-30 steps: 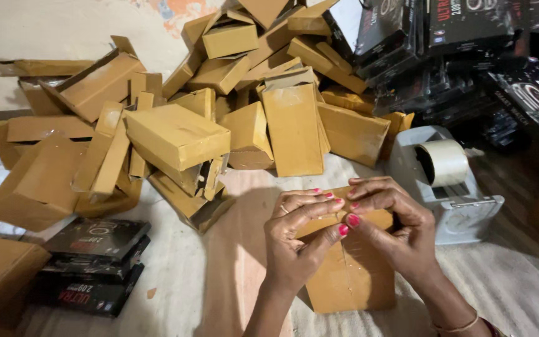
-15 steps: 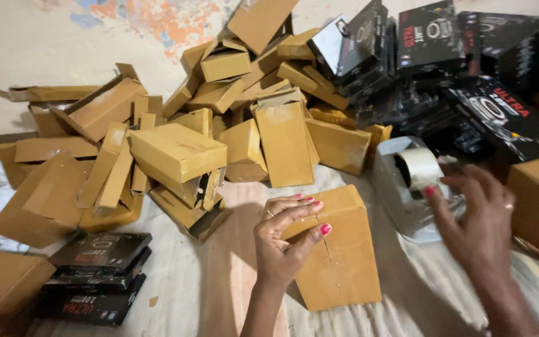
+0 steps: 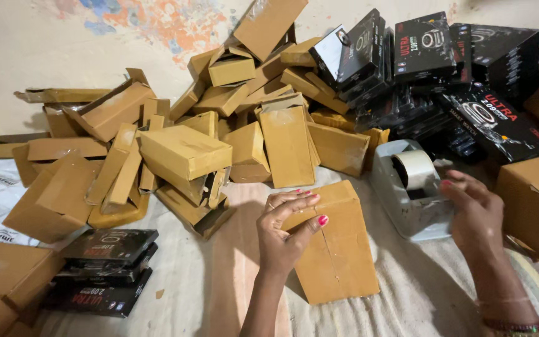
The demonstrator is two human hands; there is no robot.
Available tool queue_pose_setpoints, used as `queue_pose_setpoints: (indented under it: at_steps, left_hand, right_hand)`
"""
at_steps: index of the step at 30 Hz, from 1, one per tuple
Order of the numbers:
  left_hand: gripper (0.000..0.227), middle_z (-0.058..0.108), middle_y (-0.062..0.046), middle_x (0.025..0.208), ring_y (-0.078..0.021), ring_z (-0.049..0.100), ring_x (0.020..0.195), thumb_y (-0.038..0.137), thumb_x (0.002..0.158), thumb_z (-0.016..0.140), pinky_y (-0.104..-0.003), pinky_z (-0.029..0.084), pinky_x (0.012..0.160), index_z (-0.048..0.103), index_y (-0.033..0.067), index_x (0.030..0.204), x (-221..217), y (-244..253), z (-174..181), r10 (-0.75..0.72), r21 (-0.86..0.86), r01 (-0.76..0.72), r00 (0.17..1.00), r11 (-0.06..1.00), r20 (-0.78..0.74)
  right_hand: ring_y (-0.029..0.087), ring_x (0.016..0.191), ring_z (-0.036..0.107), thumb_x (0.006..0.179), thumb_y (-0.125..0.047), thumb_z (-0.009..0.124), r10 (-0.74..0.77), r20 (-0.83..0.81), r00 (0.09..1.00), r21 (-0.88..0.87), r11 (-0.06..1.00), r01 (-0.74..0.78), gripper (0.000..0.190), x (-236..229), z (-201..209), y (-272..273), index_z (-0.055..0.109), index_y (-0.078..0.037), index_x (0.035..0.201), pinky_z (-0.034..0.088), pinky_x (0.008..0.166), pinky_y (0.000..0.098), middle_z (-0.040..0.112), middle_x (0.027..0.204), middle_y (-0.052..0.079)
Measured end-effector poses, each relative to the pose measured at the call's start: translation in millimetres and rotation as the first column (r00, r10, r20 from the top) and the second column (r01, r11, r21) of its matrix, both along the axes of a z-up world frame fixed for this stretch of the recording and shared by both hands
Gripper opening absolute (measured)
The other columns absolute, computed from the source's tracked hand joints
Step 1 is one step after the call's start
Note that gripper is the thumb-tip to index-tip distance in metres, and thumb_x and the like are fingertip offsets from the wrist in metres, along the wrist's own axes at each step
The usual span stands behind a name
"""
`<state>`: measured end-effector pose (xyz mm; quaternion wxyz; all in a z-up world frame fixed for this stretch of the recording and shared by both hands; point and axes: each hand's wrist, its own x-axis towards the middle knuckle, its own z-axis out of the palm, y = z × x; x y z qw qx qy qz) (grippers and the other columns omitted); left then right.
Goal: The person packs smartwatch boxes into small cardboard shipping boxes, closes the flaps, and seals them with clear packing tape using a tape dispenser. The person repeats this process for multiple units.
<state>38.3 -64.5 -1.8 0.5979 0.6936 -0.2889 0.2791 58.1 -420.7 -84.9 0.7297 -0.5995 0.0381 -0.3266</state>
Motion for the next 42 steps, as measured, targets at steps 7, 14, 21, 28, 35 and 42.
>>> queue_pose_setpoints:
  at_steps: [7,14,21,28,35,42]
  left_hand:
    - [0.034,0.073,-0.008,0.112,-0.0198,0.067,0.112,0.005,0.076,0.087,-0.033,0.054,0.102,0.078,0.0059,0.109,5.2,0.5,1.0,-0.003,-0.002,0.003,1.0,1.0,-0.002]
    - [0.036,0.074,-0.009,0.11,-0.0221,0.066,0.113,0.008,0.074,0.089,-0.035,0.053,0.103,0.079,0.0063,0.109,9.6,1.3,1.4,0.042,0.033,-0.042,0.999,0.999,0.004]
    - [0.035,0.075,-0.008,0.111,-0.0225,0.067,0.112,0.008,0.074,0.089,-0.036,0.054,0.103,0.078,0.0059,0.108,10.4,0.7,2.9,0.031,0.016,-0.031,0.998,0.999,0.047]
    - [0.035,0.076,-0.008,0.111,-0.0223,0.069,0.112,0.008,0.074,0.09,-0.035,0.055,0.102,0.078,0.007,0.108,12.3,1.0,0.1,0.012,0.018,-0.014,0.998,1.0,0.064]
    - [0.039,0.075,-0.008,0.114,-0.0231,0.065,0.119,0.007,0.074,0.088,-0.036,0.051,0.108,0.077,0.0062,0.112,7.1,3.7,7.1,-0.036,0.042,0.034,0.998,0.999,0.042]
    - [0.046,0.072,-0.009,0.117,-0.0228,0.063,0.119,0.004,0.071,0.068,-0.037,0.048,0.112,0.072,0.0025,0.116,3.2,20.2,6.9,-0.173,0.073,0.169,0.983,0.983,0.061]
  right_hand:
    - [0.021,0.121,0.048,0.1,-0.003,0.068,-0.411,0.085,0.908,-0.463,0.79,0.401,0.013,-33.7,-27.8,28.5,0.069,0.008,0.093,0.047,0.088,0.0317,0.054,0.124,0.022]
    - [0.012,0.077,0.07,0.093,-0.013,0.074,-0.17,-0.29,0.942,-0.224,0.969,0.106,0.015,-57.9,3.1,39.3,0.074,-0.003,0.104,0.057,0.07,0.0291,0.077,0.09,0.006]
    - [0.024,0.074,0.076,0.094,-0.02,0.079,-0.711,-0.308,0.632,-0.915,0.403,0.008,0.022,-67.9,41.3,36.3,0.079,-0.008,0.113,0.061,0.066,0.0367,0.078,0.091,0.013]
    - [0.02,0.087,0.076,0.084,-0.005,0.076,-0.132,0.059,0.989,-0.787,0.603,0.128,0.019,-96.9,101.3,79.2,0.072,-0.005,0.103,0.06,0.079,0.0346,0.077,0.096,0.007]
    - [0.026,0.068,0.068,0.076,-0.024,0.079,0.189,0.179,0.966,-0.983,0.083,0.166,0.026,-75.7,164.7,161.7,0.078,-0.012,0.099,0.052,0.058,0.0401,0.072,0.076,0.005]
    - [0.018,0.047,0.061,0.082,-0.035,0.074,0.044,0.213,0.976,-0.959,-0.182,0.217,0.034,-64.9,165.4,195.5,0.073,-0.026,0.114,0.048,0.05,0.0373,0.068,0.065,0.0]
